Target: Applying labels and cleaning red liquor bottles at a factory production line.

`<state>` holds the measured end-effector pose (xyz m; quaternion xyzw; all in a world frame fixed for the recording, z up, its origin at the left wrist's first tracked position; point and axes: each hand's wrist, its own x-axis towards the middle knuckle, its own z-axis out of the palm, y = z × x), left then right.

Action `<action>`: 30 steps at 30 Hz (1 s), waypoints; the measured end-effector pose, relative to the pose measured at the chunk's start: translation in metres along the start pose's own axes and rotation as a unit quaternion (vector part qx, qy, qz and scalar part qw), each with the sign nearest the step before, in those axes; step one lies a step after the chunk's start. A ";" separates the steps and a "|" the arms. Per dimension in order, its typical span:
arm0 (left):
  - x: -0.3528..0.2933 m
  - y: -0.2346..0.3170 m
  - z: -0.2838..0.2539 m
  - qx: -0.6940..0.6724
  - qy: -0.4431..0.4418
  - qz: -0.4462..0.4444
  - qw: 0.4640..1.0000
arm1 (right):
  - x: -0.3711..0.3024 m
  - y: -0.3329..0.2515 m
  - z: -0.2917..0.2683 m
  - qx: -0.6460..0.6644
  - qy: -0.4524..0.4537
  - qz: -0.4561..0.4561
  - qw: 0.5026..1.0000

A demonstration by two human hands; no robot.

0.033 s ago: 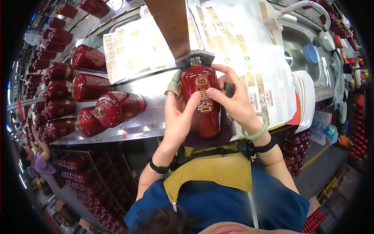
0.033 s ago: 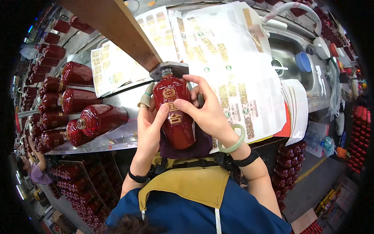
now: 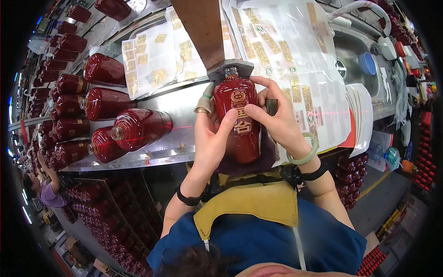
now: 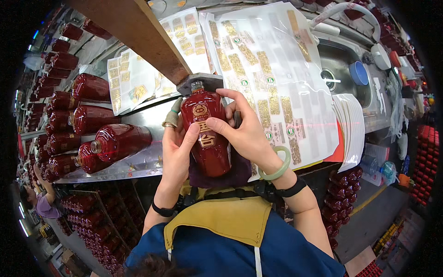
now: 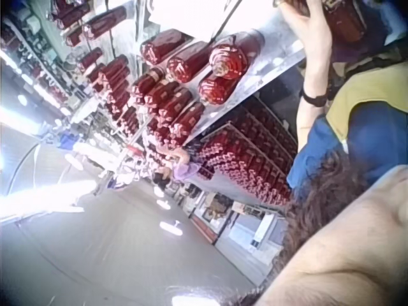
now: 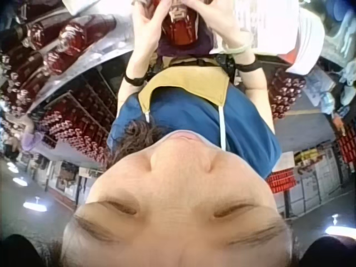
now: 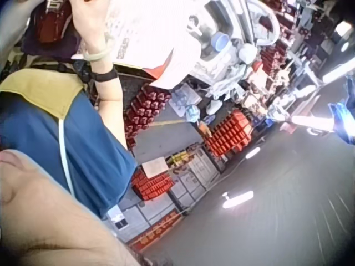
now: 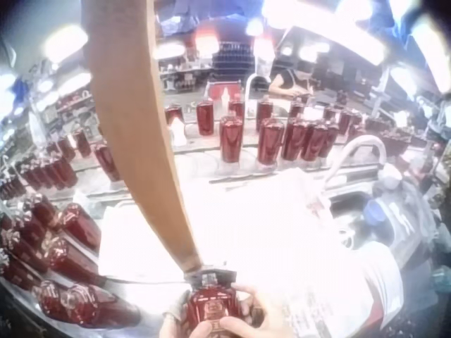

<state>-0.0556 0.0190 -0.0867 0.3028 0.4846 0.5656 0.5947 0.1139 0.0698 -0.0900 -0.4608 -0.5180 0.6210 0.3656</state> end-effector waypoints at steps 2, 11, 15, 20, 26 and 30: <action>0.001 -0.001 -0.001 0.010 0.006 -0.001 1.000 | 0.000 -0.001 -0.001 -0.005 0.001 -0.002 1.000; 0.001 0.001 0.001 0.029 0.008 0.000 1.000 | 0.008 -0.001 0.005 -0.004 0.037 0.004 0.999; 0.002 -0.001 0.001 0.024 0.008 0.003 1.000 | 0.010 0.000 0.006 0.010 0.039 0.004 0.999; 0.004 0.003 0.001 0.030 0.012 0.002 0.999 | 0.014 -0.014 0.001 0.009 0.023 0.011 1.000; 0.005 -0.001 -0.004 0.040 0.006 0.004 0.999 | 0.028 -0.056 -0.013 -0.273 0.061 -0.293 0.914; 0.004 0.004 0.000 0.026 0.008 -0.008 1.000 | 0.033 -0.075 -0.006 -0.398 -0.109 -0.402 0.817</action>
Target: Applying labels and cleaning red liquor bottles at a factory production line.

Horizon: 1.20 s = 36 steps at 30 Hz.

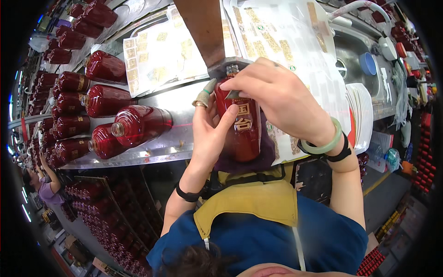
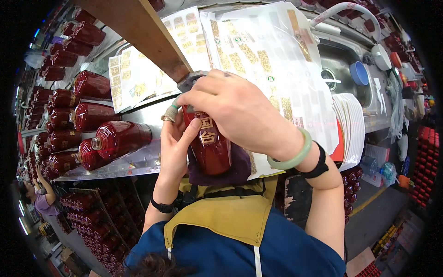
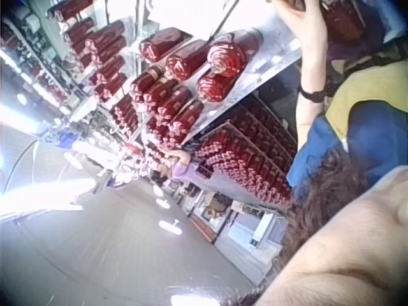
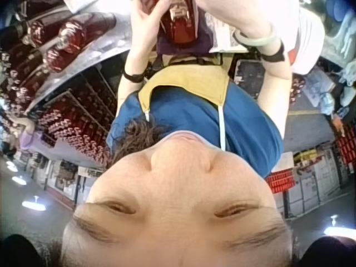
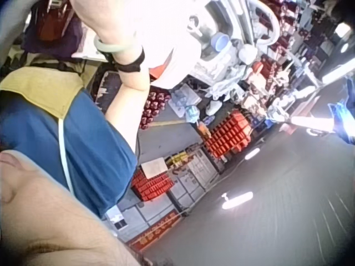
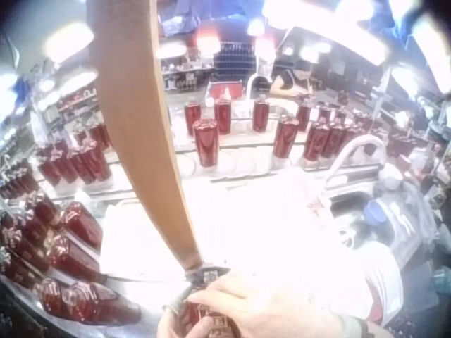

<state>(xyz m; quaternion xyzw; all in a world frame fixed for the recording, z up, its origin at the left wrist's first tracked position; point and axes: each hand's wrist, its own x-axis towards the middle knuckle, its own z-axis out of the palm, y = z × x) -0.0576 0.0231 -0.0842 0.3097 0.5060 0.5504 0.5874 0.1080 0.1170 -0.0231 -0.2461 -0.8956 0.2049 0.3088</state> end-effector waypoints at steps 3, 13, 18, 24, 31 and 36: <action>0.000 -0.002 -0.002 0.001 -0.004 -0.006 1.000 | 0.011 0.013 -0.007 -0.179 0.024 -0.010 0.983; -0.014 -0.004 -0.008 -0.009 -0.043 0.004 0.999 | -0.068 0.001 0.038 0.346 0.077 0.391 0.849; -0.012 -0.003 -0.005 -0.008 -0.052 -0.002 0.999 | -0.081 -0.008 0.052 0.397 0.087 0.395 0.824; -0.022 -0.007 -0.005 0.026 -0.043 0.006 0.999 | -0.071 -0.002 0.025 0.284 0.081 0.352 0.888; -0.022 -0.010 -0.009 -0.028 -0.029 0.000 0.999 | -0.035 0.015 0.013 -0.144 0.099 -0.162 0.971; -0.004 -0.009 -0.031 -0.023 -0.018 0.051 0.998 | -0.030 -0.017 0.015 -0.050 -0.059 -0.185 0.980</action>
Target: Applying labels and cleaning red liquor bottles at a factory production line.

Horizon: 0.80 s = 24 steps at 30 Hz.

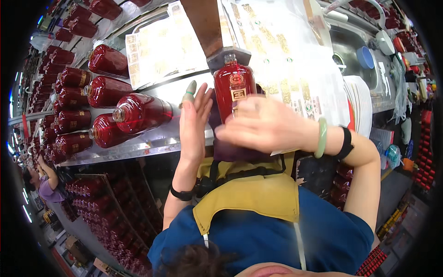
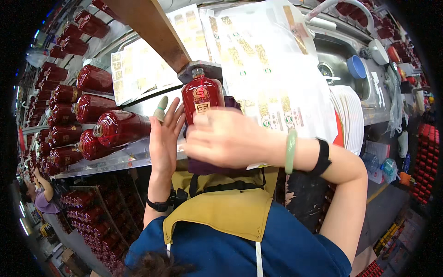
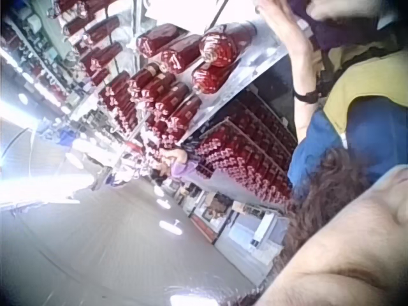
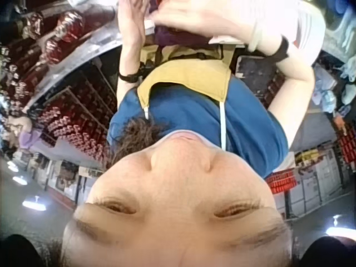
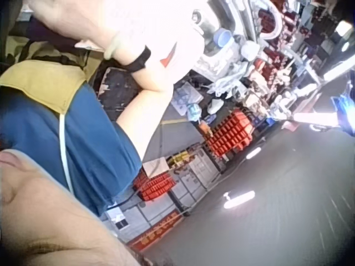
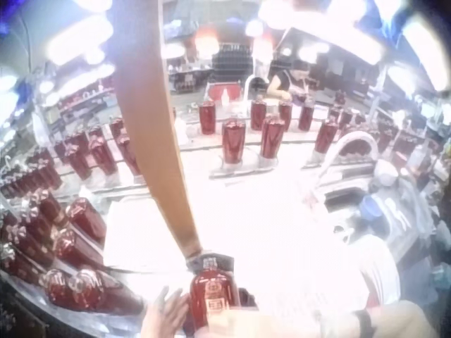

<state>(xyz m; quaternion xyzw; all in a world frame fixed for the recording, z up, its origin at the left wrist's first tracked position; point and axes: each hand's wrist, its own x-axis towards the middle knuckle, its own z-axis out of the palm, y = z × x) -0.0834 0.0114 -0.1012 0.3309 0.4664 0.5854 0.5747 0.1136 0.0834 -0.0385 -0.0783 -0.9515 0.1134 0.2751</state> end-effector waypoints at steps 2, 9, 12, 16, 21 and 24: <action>-0.010 0.002 -0.007 0.006 0.012 -0.014 1.000 | 0.029 0.029 0.004 0.012 0.034 0.061 0.998; 0.001 -0.064 -0.013 0.004 -0.021 -0.032 0.999 | -0.067 0.041 0.023 -0.010 0.012 0.006 1.000; -0.003 -0.037 0.005 0.017 0.000 0.123 0.992 | -0.074 0.014 0.016 0.099 -0.049 -0.049 0.993; 0.000 0.000 -0.002 0.449 -0.131 0.395 0.791 | -0.089 0.057 0.014 0.048 0.273 0.238 0.931; 0.001 -0.005 -0.004 0.520 -0.219 0.411 0.716 | -0.067 0.072 -0.010 0.062 0.300 0.244 0.920; -0.010 -0.004 -0.005 0.491 -0.217 0.451 0.713 | -0.054 0.065 -0.002 0.031 0.256 0.191 0.947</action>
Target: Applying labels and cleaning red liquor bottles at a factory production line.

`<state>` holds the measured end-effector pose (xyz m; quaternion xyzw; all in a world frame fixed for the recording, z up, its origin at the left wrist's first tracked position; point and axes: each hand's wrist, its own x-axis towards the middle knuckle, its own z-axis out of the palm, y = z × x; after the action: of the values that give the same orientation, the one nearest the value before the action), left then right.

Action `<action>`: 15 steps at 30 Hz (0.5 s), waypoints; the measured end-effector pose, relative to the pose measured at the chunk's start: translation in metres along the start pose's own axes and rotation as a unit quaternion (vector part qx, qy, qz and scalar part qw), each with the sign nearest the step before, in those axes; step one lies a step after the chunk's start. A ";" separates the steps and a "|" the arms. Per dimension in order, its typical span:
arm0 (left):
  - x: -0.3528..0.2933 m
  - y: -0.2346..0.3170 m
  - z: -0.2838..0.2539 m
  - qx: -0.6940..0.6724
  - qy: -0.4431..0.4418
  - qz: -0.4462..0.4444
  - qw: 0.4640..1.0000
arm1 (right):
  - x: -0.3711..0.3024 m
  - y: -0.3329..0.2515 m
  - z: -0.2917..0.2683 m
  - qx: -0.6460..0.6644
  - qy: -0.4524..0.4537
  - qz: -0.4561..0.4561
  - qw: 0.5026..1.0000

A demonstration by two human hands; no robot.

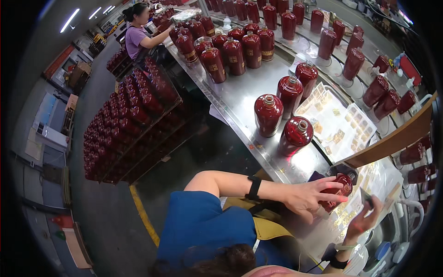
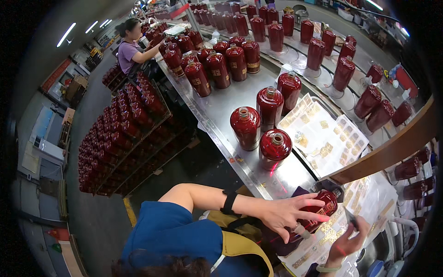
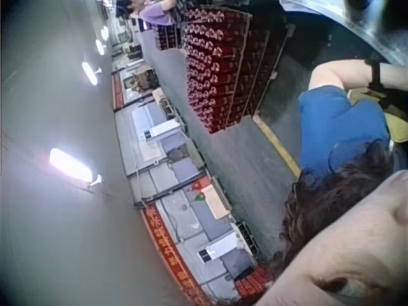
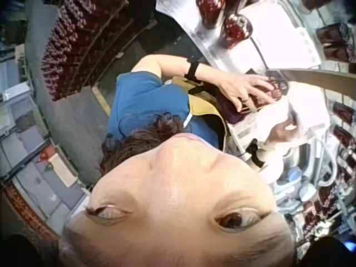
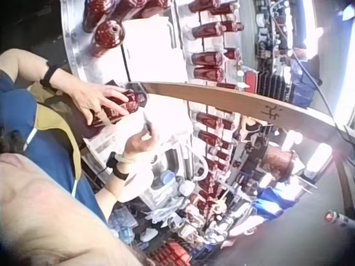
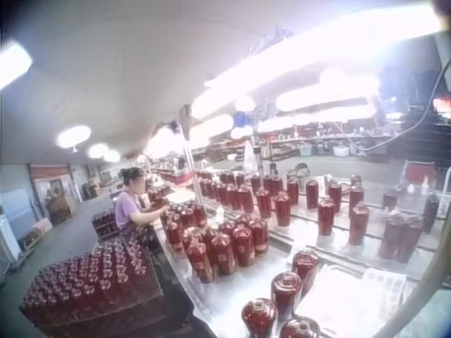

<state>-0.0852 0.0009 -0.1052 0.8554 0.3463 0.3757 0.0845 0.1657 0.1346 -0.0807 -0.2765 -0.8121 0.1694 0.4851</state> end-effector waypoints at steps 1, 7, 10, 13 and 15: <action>-0.006 0.001 0.002 0.000 0.000 -0.001 1.000 | 0.003 -0.006 0.004 -0.042 -0.063 -0.079 0.994; -0.018 -0.001 -0.007 -0.068 0.262 -0.197 0.942 | -0.021 -0.067 0.008 -0.015 -0.291 -0.281 0.915; -0.009 0.001 -0.005 -0.094 0.296 -0.216 0.926 | 0.017 -0.069 0.040 -0.068 -0.231 -0.161 0.957; -0.004 0.003 -0.004 -0.123 0.311 -0.223 0.916 | 0.060 -0.064 0.043 -0.198 -0.151 -0.141 0.958; -0.004 0.003 -0.004 -0.137 0.323 -0.226 0.909 | 0.061 -0.079 0.036 -0.242 -0.170 -0.276 0.915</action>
<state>-0.0885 -0.0044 -0.1034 0.5662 0.4836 0.6462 0.1672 0.0883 0.1090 -0.0129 -0.1176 -0.9423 -0.1287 0.2857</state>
